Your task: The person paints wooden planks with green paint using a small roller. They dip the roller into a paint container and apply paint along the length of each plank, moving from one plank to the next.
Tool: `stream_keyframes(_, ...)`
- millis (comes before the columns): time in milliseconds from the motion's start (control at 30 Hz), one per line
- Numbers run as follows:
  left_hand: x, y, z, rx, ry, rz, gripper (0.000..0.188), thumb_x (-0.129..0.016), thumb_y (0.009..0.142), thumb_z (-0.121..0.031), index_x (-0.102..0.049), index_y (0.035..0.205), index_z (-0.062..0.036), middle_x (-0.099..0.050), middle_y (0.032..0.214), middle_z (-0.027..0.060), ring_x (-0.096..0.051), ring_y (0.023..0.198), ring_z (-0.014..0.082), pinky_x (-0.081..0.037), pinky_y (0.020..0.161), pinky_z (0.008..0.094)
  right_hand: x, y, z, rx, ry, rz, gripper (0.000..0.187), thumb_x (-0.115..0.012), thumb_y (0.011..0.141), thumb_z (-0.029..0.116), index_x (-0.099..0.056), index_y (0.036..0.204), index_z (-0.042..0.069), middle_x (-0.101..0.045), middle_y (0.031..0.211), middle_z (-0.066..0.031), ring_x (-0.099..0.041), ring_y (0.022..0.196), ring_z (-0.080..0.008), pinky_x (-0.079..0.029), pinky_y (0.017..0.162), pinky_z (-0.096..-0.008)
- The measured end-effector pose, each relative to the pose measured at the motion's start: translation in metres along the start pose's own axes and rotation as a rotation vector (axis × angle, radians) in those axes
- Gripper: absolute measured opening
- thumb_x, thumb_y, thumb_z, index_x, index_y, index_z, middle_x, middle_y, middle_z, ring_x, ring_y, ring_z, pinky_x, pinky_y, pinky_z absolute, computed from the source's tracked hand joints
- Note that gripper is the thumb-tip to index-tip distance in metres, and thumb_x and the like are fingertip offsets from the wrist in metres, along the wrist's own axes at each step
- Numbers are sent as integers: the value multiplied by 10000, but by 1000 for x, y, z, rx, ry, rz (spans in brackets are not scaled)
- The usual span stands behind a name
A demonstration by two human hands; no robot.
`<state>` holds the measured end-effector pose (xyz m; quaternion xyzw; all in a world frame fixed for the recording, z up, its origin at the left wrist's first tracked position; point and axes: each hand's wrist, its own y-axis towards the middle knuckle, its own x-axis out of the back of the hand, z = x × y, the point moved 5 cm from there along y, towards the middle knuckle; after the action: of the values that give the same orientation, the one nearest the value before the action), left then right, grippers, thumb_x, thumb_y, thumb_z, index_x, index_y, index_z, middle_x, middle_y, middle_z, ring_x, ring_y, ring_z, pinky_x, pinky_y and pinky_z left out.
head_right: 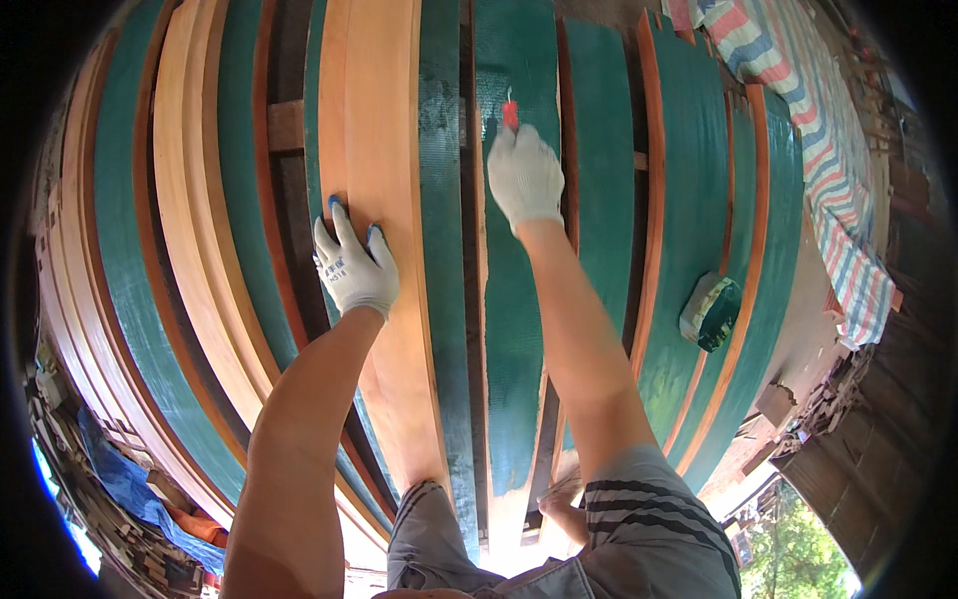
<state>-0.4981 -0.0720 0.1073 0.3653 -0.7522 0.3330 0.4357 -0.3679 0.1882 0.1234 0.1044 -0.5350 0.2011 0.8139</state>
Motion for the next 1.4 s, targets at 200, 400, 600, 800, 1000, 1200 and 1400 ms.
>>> stream_keyframes(200, 0, 0, 1, 13, -2, 1, 751, -552, 1057, -408, -293, 1701, -122, -300, 1671, 323, -371, 1516, 485, -254, 1241, 647, -2, -26, 3, -153, 9, 151, 409, -448, 1110, 374, -638, 1056, 16, -723, 993, -265, -672, 961, -504, -515, 870, -603)
stream_keyframes(400, 1, -3, 6, -36, 90, -107, 718, -579, 1053, -378, -341, 1682, -128, -362, 1629, 324, -459, 1431, 506, -381, 1178, 593, 22, -216, -30, -180, -92, 277, 251, -532, 1093, 297, -583, 1004, 67, -698, 754, -210, -694, 708, -446, -534, 651, -574)
stream_keyframes(600, 1, -2, 4, -3, -3, -20, 743, -542, 1064, -422, -296, 1695, -118, -309, 1659, 332, -381, 1510, 492, -259, 1239, 671, 32, -229, -37, -153, -30, 210, 247, -540, 1093, 286, -594, 998, 64, -694, 753, -201, -695, 719, -445, -531, 667, -578)
stream_keyframes(800, 1, 0, -1, -30, -7, -44, 735, -529, 1069, -430, -301, 1689, -108, -309, 1656, 333, -373, 1515, 496, -259, 1252, 650, 13, -154, -25, -145, -27, 171, 298, -514, 1100, 310, -583, 965, 53, -709, 766, -190, -716, 765, -435, -561, 689, -560)
stream_keyframes(1000, 0, 0, 1, -24, -6, -47, 738, -517, 1073, -453, -300, 1692, -114, -317, 1654, 324, -376, 1519, 482, -270, 1254, 632, 24, -325, -64, 11, -209, 251, 227, -578, 1080, 277, -556, 970, 80, -657, 645, -168, -665, 559, -413, -521, 505, -529)
stream_keyframes(1200, -3, 1, 5, -28, 7, -93, 723, -520, 1071, -469, -323, 1685, -141, -335, 1653, 306, -414, 1496, 467, -294, 1249, 597, 52, -375, -70, -226, -48, 340, 192, -561, 1096, 224, -599, 1004, 60, -684, 777, -196, -684, 722, -445, -512, 636, -582)
stream_keyframes(1400, -4, 4, 2, -61, 22, -131, 706, -505, 1077, -506, -344, 1679, -175, -365, 1653, 298, -470, 1461, 474, -412, 1192, 540, 19, -274, -53, -50, -94, 144, 253, -554, 1096, 288, -571, 959, 75, -677, 676, -173, -686, 606, -411, -544, 567, -539)
